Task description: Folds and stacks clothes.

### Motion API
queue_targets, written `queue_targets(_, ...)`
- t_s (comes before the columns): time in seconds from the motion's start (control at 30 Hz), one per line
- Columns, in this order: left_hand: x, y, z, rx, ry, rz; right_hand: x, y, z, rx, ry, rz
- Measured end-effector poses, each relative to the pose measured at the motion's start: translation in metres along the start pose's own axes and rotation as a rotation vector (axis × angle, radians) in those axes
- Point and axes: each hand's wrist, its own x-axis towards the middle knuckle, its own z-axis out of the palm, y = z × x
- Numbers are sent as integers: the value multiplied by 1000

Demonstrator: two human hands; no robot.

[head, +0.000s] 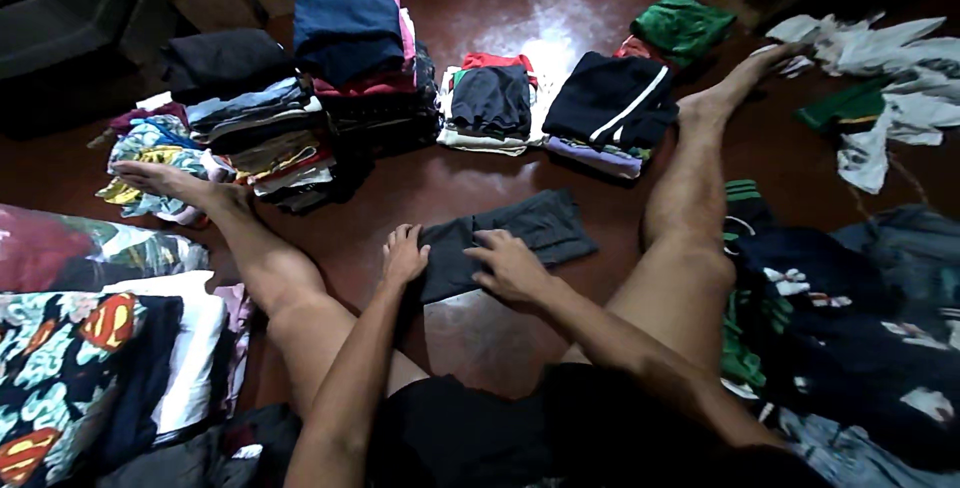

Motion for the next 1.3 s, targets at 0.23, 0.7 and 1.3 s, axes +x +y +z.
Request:
queue_targets(0.23,-3,-10,-37,-15,-334,-118,24,15,3,-174,25,339)
queue_targets(0.7,-70,15,-77,-1006,-50,-238,2,-109,46,462,-36,154)
queue_targets(1.3,55,207,-60,-248,-279,335,-27,58,-53,748,241,664)
